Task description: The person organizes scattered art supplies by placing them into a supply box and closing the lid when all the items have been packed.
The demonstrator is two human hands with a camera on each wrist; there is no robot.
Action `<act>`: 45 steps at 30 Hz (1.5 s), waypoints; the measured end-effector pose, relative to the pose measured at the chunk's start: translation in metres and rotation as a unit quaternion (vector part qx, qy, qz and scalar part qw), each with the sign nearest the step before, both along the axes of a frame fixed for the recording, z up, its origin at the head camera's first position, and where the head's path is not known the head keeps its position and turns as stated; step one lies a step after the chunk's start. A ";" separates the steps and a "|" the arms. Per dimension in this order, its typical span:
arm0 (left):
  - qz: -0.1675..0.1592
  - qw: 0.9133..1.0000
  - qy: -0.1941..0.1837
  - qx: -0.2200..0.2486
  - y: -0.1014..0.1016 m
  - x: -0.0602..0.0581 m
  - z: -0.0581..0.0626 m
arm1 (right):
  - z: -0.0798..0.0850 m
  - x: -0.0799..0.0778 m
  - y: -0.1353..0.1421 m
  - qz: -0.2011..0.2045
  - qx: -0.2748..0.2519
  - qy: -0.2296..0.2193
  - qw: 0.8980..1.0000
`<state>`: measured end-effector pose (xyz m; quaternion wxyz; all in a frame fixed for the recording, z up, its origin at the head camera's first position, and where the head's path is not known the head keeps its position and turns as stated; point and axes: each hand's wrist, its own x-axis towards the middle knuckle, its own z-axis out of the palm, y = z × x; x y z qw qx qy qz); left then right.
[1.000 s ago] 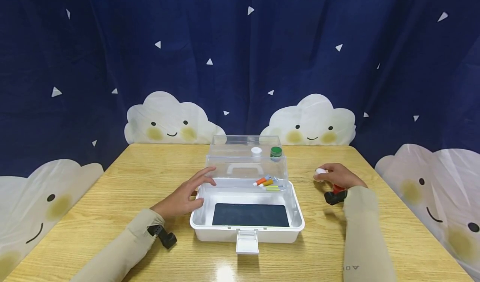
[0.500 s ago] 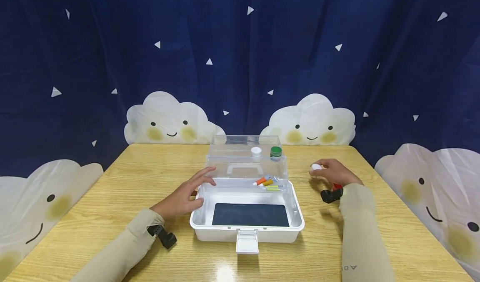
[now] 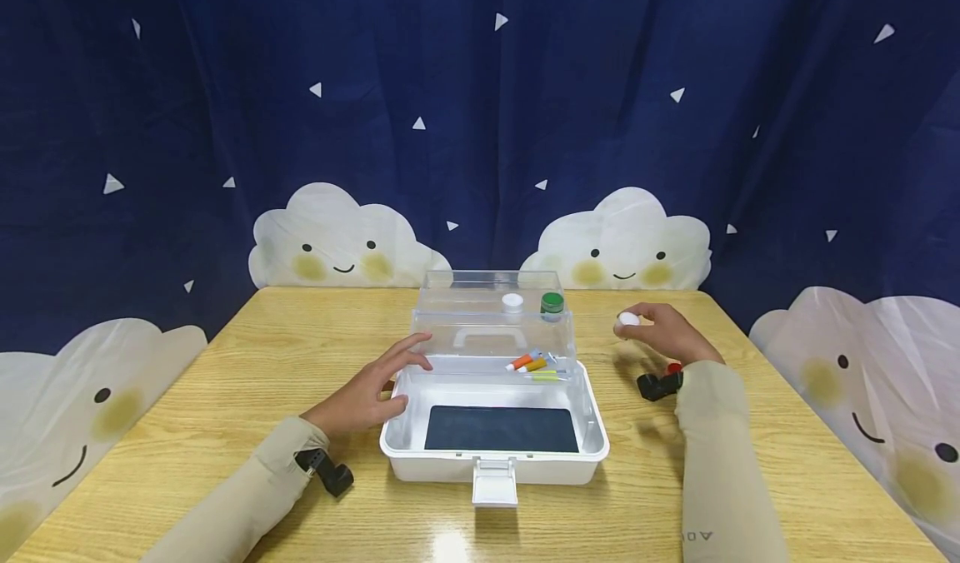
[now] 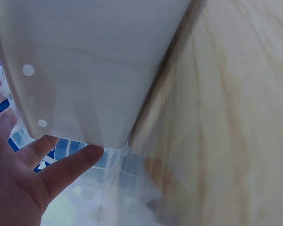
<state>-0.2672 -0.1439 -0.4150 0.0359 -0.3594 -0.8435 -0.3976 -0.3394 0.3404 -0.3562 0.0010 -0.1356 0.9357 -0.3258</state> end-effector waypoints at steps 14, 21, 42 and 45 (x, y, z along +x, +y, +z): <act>-0.006 1.000 0.003 0.003 -0.001 -0.001 -0.001 | 0.031 0.012 -0.018 -0.030 -0.022 0.032 0.999; -0.006 1.000 0.002 0.005 0.000 0.000 0.000 | 0.042 0.017 -0.025 -0.016 -0.036 0.069 0.997; -0.001 1.000 0.004 -0.004 0.000 0.000 0.000 | 0.059 0.028 -0.056 -0.016 -0.047 0.097 0.994; -0.001 1.000 0.000 -0.001 0.000 0.000 -0.001 | 0.061 0.029 -0.062 -0.009 -0.048 0.103 0.994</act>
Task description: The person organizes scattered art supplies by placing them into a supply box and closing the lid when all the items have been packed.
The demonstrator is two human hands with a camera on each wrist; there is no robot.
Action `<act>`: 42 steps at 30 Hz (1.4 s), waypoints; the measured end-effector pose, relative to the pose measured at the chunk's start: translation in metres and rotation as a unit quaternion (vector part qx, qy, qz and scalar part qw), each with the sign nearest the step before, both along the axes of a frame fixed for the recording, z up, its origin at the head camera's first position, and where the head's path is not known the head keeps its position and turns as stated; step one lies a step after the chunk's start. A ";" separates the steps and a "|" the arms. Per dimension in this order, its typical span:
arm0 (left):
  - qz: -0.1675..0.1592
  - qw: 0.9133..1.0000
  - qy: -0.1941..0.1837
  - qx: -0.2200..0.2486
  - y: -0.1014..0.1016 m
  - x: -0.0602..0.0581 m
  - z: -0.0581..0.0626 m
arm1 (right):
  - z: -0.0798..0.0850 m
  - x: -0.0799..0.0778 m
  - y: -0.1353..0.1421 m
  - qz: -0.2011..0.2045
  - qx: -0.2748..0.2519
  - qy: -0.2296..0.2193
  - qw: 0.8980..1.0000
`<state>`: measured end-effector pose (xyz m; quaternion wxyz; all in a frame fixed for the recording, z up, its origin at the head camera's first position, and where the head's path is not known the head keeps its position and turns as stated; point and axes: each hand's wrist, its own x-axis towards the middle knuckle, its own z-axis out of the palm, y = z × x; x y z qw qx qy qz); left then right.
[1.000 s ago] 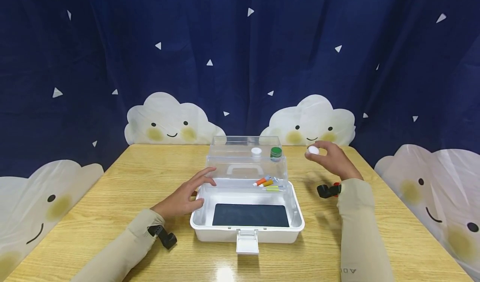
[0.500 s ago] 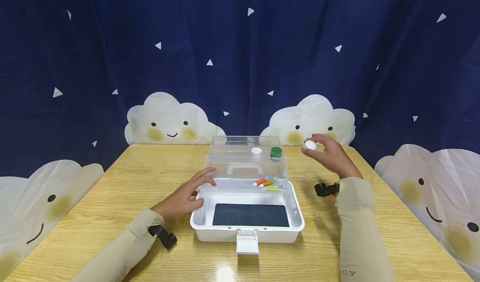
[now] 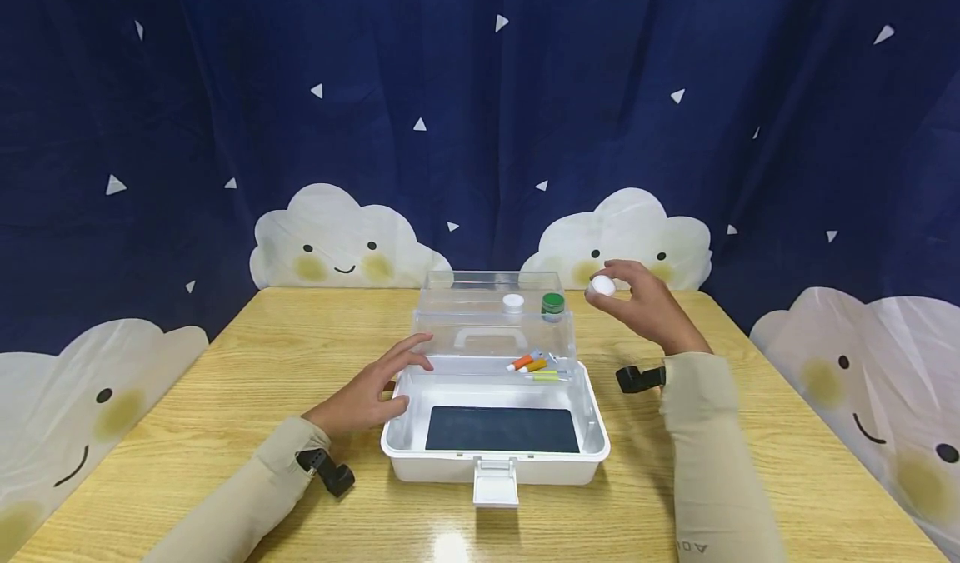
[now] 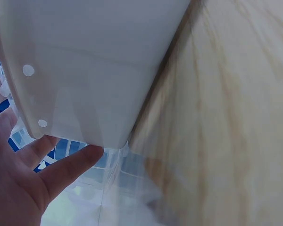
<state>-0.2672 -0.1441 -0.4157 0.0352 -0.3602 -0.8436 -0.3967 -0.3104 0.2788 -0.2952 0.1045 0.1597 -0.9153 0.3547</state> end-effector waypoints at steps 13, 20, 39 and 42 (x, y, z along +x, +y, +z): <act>0.002 1.000 0.000 0.003 -0.003 0.000 0.000 | -0.001 -0.005 -0.021 0.032 0.001 0.032 0.999; -0.002 1.000 0.007 0.008 -0.003 0.000 0.001 | 0.000 -0.005 -0.030 0.049 0.007 0.042 0.998; -0.006 1.000 0.000 -0.001 -0.001 -0.001 0.002 | 0.008 -0.016 -0.063 0.096 0.025 0.031 0.995; -0.006 1.000 0.000 -0.001 -0.001 -0.001 0.001 | 0.010 -0.018 -0.068 0.102 0.026 0.021 0.994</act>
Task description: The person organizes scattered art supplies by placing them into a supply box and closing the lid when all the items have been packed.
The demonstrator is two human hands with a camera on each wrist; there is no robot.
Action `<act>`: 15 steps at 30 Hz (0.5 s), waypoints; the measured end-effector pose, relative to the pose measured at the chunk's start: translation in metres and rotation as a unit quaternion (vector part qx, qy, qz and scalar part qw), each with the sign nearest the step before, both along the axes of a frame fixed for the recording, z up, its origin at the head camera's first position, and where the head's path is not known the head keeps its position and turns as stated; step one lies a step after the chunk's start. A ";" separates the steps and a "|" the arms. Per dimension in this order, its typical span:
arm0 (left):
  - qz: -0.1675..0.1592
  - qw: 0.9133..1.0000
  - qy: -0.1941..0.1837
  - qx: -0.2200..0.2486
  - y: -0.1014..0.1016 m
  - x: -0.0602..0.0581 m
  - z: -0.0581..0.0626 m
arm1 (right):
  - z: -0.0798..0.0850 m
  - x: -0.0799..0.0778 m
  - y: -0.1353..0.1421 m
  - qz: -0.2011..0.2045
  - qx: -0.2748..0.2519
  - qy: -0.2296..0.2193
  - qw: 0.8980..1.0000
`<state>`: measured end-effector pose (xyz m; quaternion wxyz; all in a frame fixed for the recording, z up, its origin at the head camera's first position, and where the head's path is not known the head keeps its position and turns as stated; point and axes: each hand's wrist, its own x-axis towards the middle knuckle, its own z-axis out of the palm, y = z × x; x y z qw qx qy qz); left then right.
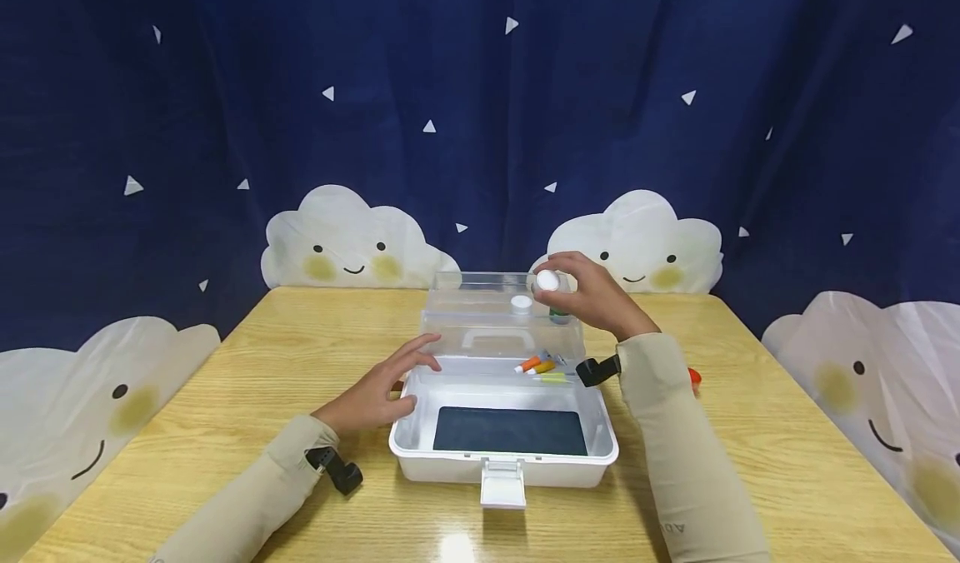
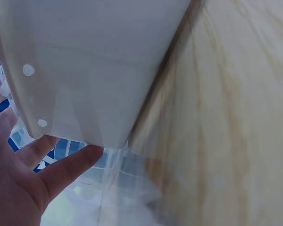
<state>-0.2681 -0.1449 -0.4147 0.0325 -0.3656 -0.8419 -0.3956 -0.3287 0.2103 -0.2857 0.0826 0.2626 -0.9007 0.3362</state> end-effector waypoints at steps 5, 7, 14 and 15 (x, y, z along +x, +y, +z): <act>0.001 1.000 0.003 0.002 0.000 0.000 -0.001 | 0.001 -0.004 -0.009 0.006 -0.002 -0.016 1.000; 0.002 1.000 0.002 0.002 0.000 0.000 -0.001 | 0.002 -0.005 -0.013 0.006 -0.003 -0.020 1.000; 0.003 1.000 0.003 0.001 0.000 0.000 -0.001 | 0.004 -0.009 -0.027 0.008 -0.006 -0.031 0.999; 0.004 1.000 0.004 0.001 0.000 0.000 -0.001 | 0.005 -0.009 -0.029 0.008 -0.006 -0.035 0.999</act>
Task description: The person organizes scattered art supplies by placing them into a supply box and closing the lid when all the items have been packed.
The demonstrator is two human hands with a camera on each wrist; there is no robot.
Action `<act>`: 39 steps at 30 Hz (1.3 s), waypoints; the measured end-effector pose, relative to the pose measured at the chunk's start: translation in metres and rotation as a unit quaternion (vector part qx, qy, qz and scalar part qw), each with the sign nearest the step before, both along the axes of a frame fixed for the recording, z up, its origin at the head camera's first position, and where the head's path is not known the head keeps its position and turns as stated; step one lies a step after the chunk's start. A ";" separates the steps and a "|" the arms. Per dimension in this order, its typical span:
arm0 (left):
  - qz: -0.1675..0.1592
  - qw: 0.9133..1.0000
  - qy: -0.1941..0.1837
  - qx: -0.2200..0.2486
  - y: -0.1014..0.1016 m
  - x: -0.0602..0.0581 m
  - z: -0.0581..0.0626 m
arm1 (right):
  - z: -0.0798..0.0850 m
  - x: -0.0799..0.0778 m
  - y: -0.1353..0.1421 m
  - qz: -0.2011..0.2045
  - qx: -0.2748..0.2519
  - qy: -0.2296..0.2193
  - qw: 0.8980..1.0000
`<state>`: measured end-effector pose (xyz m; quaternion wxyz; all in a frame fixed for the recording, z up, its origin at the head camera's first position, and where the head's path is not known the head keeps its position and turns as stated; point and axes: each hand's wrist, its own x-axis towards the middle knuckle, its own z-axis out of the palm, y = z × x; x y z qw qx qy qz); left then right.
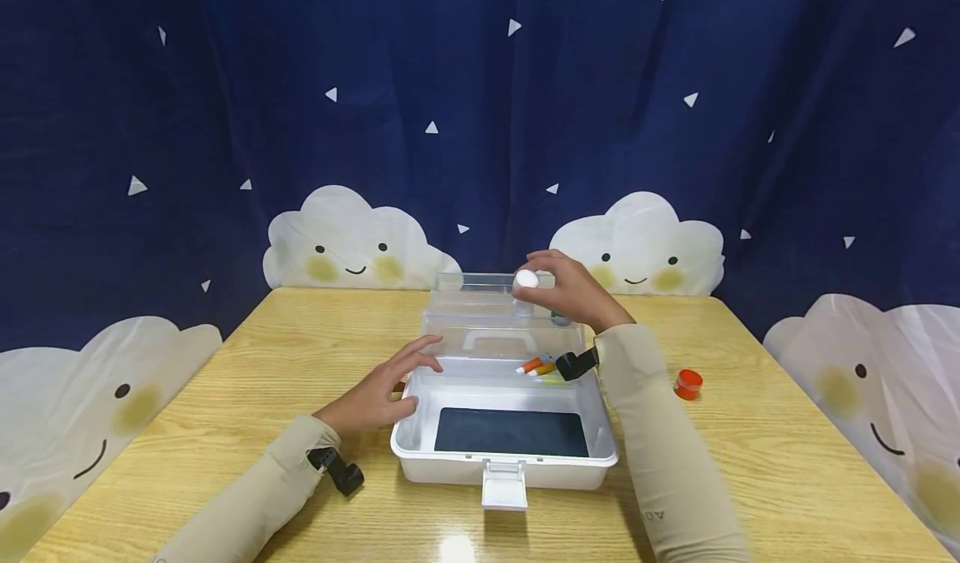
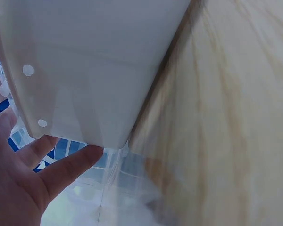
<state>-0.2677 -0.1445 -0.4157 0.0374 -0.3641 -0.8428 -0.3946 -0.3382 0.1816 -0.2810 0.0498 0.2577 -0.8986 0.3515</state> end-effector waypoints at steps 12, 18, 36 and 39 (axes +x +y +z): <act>-0.004 1.000 -0.001 0.001 -0.001 -0.001 0.000 | -0.002 -0.004 -0.024 0.015 -0.016 -0.019 1.000; -0.001 1.000 -0.006 0.000 -0.001 0.000 0.000 | -0.005 -0.009 -0.036 0.007 0.008 -0.019 1.000; -0.001 1.000 -0.004 -0.005 -0.001 -0.001 0.001 | -0.016 -0.016 -0.055 -0.005 0.035 -0.055 0.998; -0.001 1.000 -0.004 -0.006 -0.001 -0.001 0.000 | -0.020 -0.018 -0.056 -0.002 0.043 -0.057 0.997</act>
